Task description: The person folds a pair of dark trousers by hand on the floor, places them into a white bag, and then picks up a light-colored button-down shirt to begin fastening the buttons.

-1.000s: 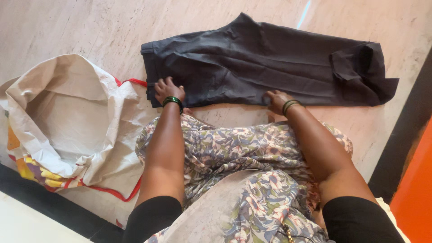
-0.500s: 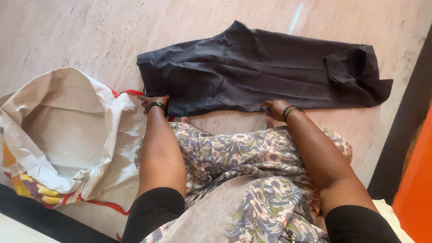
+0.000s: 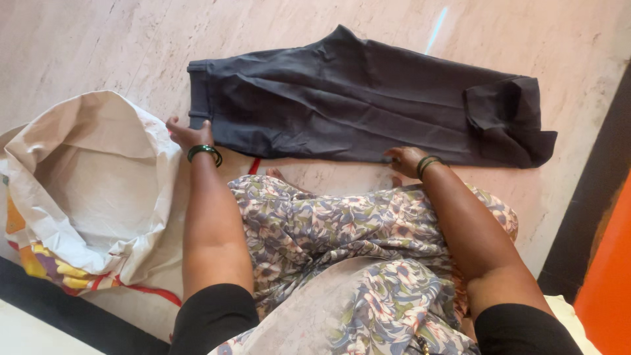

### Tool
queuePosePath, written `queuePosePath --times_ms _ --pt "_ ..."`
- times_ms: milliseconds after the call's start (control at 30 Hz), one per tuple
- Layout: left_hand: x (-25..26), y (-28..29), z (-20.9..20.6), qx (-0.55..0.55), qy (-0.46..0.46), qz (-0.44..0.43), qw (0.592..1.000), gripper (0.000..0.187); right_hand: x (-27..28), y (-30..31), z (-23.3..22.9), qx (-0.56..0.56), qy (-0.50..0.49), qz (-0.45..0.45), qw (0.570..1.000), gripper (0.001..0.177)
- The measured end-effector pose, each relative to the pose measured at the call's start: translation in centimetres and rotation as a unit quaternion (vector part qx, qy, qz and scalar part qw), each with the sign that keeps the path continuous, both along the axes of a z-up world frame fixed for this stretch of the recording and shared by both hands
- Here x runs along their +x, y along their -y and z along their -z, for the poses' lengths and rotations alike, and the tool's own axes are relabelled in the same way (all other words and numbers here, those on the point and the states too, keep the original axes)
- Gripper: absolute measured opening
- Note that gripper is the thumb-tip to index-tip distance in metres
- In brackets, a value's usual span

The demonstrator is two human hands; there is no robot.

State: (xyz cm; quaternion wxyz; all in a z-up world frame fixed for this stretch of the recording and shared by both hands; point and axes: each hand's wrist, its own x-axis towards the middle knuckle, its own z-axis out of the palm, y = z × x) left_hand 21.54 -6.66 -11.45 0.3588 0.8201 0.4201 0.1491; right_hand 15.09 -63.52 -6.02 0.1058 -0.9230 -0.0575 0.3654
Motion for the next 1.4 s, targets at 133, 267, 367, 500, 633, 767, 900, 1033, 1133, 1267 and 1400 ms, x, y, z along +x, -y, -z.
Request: queuePosePath --times_ms 133,267,367,500,633,767,900,1033,1133,1267,1400 --pt "0.0 -0.2 1.7 -0.045 -0.069 -0.042 0.996 0.09 0.2 -0.1 -0.1 -0.015 -0.01 0.018 1.0 0.048" --pt "1.5 -2.0 3.9 -0.227 0.037 -0.117 0.966 0.089 1.0 1.8 1.9 0.015 -0.007 0.026 1.0 0.047" --pt "1.2 -2.3 4.0 -0.4 0.055 -0.097 0.91 0.06 1.7 4.4 3.4 0.101 0.0 0.105 0.989 0.047" --pt "1.3 -1.9 3.6 -0.295 0.056 -0.022 0.954 0.045 1.7 5.5 2.4 0.039 0.008 0.103 0.994 0.049" --pt "3.8 -2.1 3.1 -0.157 0.314 0.028 0.936 0.03 1.6 5.1 0.1 0.028 0.006 0.121 0.992 0.05" --pt "3.8 -3.6 2.9 0.015 0.331 0.052 0.942 0.031 1.9 7.4 -0.6 0.054 0.026 0.151 0.987 0.053" --pt "1.9 -2.9 3.7 -0.089 0.114 0.065 0.987 0.08 3.3 13.3 1.5 0.022 0.071 0.154 0.985 0.056" --pt "1.0 0.4 1.3 -0.07 -0.045 -0.002 0.997 0.094 2.8 20.9 2.9 0.01 0.126 0.239 0.963 0.06" --pt "0.9 3.6 -2.0 0.013 -0.129 -0.046 0.99 0.093 2.1 23.7 2.4 -0.094 0.182 0.259 0.944 0.074" --pt "0.2 7.3 -3.9 0.24 -0.059 0.15 0.957 0.093 1.7 24.4 2.2 -0.189 0.191 0.274 0.924 0.09" --pt "-0.1 15.1 -2.4 0.252 -0.114 0.44 0.854 0.088 2.0 25.4 4.6 -0.071 0.168 0.263 0.947 0.098"
